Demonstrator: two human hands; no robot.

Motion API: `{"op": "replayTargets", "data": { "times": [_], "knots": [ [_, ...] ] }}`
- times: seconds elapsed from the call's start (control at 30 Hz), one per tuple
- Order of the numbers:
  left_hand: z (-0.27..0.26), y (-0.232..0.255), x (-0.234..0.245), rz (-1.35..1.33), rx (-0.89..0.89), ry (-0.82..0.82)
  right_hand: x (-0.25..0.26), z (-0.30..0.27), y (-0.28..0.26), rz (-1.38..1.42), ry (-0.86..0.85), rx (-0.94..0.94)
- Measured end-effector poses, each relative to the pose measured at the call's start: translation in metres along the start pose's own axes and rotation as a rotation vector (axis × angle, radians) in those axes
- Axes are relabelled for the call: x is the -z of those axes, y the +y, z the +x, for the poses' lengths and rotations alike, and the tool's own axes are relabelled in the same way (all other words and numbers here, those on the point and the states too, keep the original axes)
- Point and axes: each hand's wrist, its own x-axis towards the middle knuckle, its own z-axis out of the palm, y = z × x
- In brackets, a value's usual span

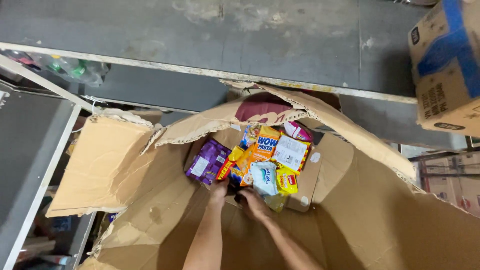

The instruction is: Stocking snack items from a cardboard box onto store shelves.

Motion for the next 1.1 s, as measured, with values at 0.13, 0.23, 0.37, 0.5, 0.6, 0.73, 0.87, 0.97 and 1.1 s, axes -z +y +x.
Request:
{"op": "replayTargets", "data": {
  "times": [0.13, 0.23, 0.37, 0.5, 0.6, 0.73, 0.87, 0.97, 1.1],
  "knots": [
    [-0.006, 0.076, 0.010, 0.385, -0.060, -0.048, 0.034, 0.011, -0.049, 0.135, 0.189, -0.224],
    [-0.040, 0.179, 0.007, 0.883, 0.055, -0.145, 0.073, 0.020, -0.099, 0.045, 0.458, -0.009],
    [-0.050, 0.264, 0.031, 1.060, -0.160, -0.200, 0.088, 0.044, -0.130, 0.031, 0.513, 0.156],
    [-0.089, 0.340, 0.057, 1.188, -0.425, -0.355, 0.083, 0.058, -0.160, 0.170, 0.423, 0.055],
    [-0.164, 0.392, 0.069, 1.085, -0.560, -0.508, 0.083, 0.070, -0.179, 0.139, 0.199, 0.135],
    [-0.241, 0.436, 0.113, 1.099, -0.644, -0.418, 0.097, 0.055, -0.249, 0.226, -0.100, 0.081],
    [-0.303, 0.468, 0.174, 0.739, -0.623, -0.427, 0.112, 0.041, -0.317, 0.302, -0.322, 0.043],
    [-0.325, 0.456, 0.229, 0.402, -0.595, -0.372, 0.117, 0.025, -0.372, 0.314, -0.339, 0.054],
    [-0.331, 0.409, 0.293, -0.152, -0.883, -0.014, 0.098, 0.024, -0.414, 0.474, -0.257, 0.109]
  ]
}}
